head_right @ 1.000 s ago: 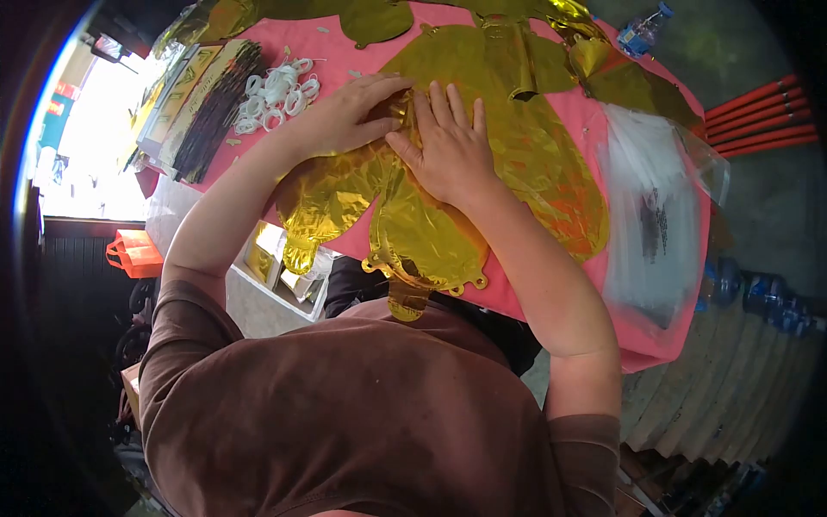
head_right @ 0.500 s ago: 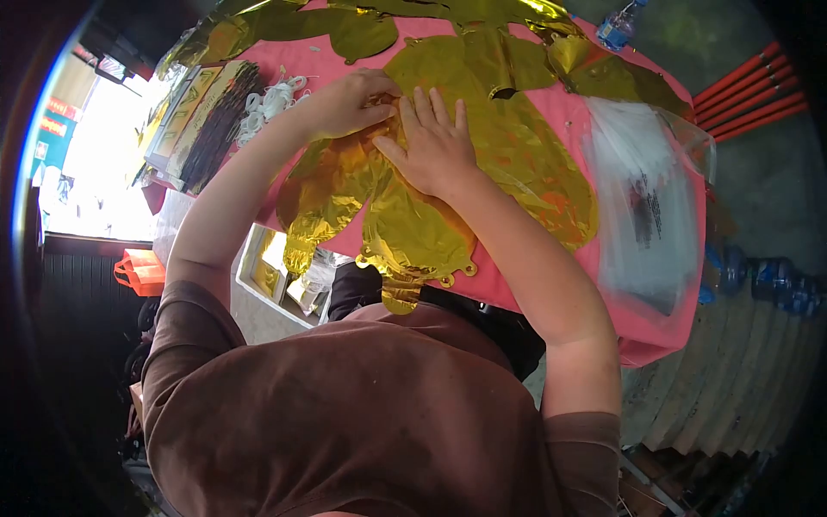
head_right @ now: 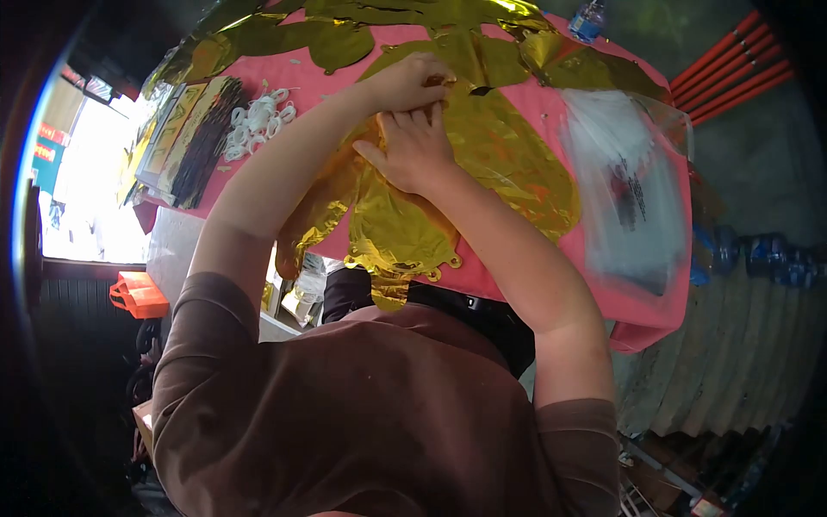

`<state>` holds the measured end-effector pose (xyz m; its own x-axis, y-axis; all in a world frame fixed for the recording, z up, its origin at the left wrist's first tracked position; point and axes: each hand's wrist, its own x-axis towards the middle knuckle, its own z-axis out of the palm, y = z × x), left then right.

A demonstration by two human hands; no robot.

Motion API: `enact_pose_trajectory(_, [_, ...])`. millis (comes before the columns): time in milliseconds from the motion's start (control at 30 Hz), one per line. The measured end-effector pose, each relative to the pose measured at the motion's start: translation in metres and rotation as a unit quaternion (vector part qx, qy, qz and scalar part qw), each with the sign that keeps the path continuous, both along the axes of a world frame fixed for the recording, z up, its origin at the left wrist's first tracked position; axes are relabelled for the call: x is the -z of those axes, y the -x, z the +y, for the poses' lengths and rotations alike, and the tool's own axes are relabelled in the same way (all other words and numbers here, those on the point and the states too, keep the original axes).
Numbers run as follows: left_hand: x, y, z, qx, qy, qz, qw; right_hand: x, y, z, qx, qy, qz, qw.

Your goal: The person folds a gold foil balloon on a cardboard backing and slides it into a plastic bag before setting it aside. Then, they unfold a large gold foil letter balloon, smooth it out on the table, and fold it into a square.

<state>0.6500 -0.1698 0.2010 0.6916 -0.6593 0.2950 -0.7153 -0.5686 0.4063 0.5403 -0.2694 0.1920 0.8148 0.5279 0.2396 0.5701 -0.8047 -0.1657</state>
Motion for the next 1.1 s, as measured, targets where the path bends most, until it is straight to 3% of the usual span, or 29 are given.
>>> enact_pose_trajectory(333, [0.022, -0.022, -0.017, -0.056, 0.017, -0.002, 0.998, -0.007, -0.006, -0.017, -0.039, -0.091, -0.016, 0.995])
enact_pose_trajectory(367, [0.026, -0.023, -0.017, -0.058, 0.019, -0.018, 0.998, -0.029, -0.015, -0.031, -0.061, -0.133, 0.214, 0.966])
enact_pose_trajectory(400, [0.03, -0.024, -0.017, -0.06, 0.022, -0.034, 0.997, -0.042, -0.024, -0.044, -0.08, -0.167, 0.432, 0.883])
enact_pose_trajectory(467, [0.037, -0.026, -0.014, -0.056, 0.026, -0.054, 0.997, -0.04, -0.038, -0.07, -0.009, -0.301, 0.273, 0.914])
enact_pose_trajectory(533, [0.038, -0.025, -0.015, -0.05, 0.029, -0.076, 0.995, -0.035, -0.058, -0.096, 0.069, -0.181, 0.083, 0.978])
enact_pose_trajectory(567, [0.037, -0.023, -0.016, -0.055, 0.029, -0.083, 0.995, -0.024, -0.068, -0.105, 0.071, -0.181, 0.081, 0.978])
enact_pose_trajectory(633, [0.033, -0.02, -0.016, -0.06, 0.029, -0.093, 0.993, 0.005, -0.082, -0.114, 0.053, -0.117, -0.042, 0.991])
enact_pose_trajectory(667, [0.031, -0.019, -0.016, -0.055, 0.034, -0.093, 0.994, 0.017, -0.079, -0.116, 0.073, 0.004, -0.079, 0.994])
enact_pose_trajectory(867, [0.032, -0.017, -0.016, -0.05, 0.046, -0.1, 0.993, -0.012, -0.1, -0.127, 0.266, 0.09, 0.051, 0.958])
enact_pose_trajectory(967, [0.029, -0.016, -0.016, -0.048, 0.04, -0.114, 0.991, -0.027, -0.107, -0.138, 0.291, 0.156, 0.086, 0.94])
enact_pose_trajectory(1100, [0.029, -0.014, -0.016, -0.048, 0.027, -0.135, 0.989, -0.035, -0.107, -0.15, 0.292, 0.117, 0.063, 0.947])
